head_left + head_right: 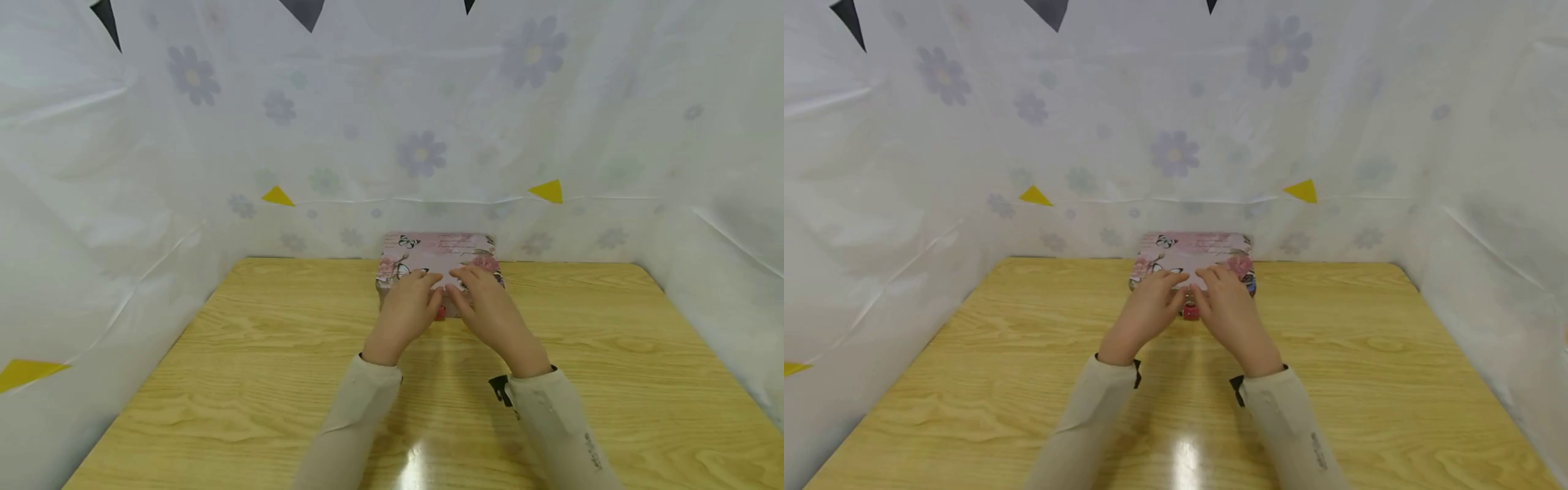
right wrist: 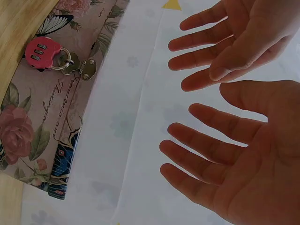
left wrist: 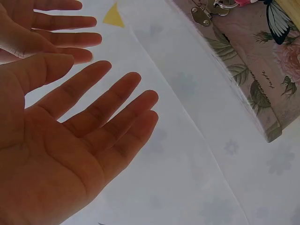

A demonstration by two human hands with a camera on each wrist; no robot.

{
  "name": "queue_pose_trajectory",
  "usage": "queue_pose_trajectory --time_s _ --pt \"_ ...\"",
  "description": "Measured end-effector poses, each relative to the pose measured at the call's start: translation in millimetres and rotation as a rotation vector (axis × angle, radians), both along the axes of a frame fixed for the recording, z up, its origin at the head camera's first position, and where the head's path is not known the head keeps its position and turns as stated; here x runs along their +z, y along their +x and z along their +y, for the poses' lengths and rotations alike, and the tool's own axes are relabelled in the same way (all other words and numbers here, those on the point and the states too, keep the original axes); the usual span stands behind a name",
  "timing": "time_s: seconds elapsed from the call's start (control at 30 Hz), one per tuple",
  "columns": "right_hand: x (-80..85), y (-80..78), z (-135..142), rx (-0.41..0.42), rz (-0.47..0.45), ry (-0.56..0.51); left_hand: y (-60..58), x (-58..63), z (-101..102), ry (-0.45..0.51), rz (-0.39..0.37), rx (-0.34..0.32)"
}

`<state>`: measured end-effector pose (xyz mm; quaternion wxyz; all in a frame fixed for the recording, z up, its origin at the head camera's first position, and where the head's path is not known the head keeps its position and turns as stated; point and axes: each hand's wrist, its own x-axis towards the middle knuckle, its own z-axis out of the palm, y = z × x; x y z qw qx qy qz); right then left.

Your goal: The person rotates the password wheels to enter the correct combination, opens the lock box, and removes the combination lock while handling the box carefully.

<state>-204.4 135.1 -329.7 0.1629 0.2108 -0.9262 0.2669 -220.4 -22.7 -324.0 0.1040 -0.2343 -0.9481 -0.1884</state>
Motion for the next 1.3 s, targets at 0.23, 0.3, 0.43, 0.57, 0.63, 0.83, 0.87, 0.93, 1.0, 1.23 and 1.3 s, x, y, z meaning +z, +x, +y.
queue_pose_trajectory --time_s 0.23,0.3,0.43,0.57,0.63,0.83,0.87,0.93,1.0,1.23,1.3 --pt "-2.9 -5.6 -0.4 0.005 -0.003 -0.018 -5.5 -3.0 1.0 0.019 -0.024 0.011" --pt "-4.4 -7.8 -0.7 0.005 -0.012 -0.022 -7.2 -4.7 1.4 0.025 -0.028 0.014" --pt "-8.4 -12.1 -1.2 0.003 -0.033 -0.031 -10.1 -7.7 2.4 0.037 -0.050 0.019" --pt "-12.0 -15.7 -1.9 0.001 -0.047 -0.044 -12.3 -10.8 3.2 0.030 -0.057 0.020" --pt "-13.7 -16.9 -2.1 0.000 -0.051 -0.047 -13.4 -12.8 3.6 0.026 -0.052 0.019" --pt "-16.4 -17.7 -1.7 -0.005 -0.063 -0.044 -15.0 -18.4 4.8 0.028 -0.058 0.017" --pt "-16.6 -17.8 -1.4 -0.006 -0.066 -0.042 -14.7 -18.5 5.1 0.030 -0.066 0.017" --pt "-16.9 -18.1 -0.9 -0.008 -0.074 -0.038 -14.5 -18.6 5.8 0.036 -0.082 0.018" --pt "-17.0 -18.3 -0.3 -0.008 -0.081 -0.037 -14.3 -18.4 6.3 0.046 -0.101 0.019" --pt "-17.5 -20.3 0.2 0.003 -0.113 -0.056 -16.3 -19.2 7.8 0.035 -0.130 0.030" --pt "-18.5 -21.1 0.4 0.008 -0.128 -0.064 -16.9 -19.6 7.9 0.027 -0.130 0.034"
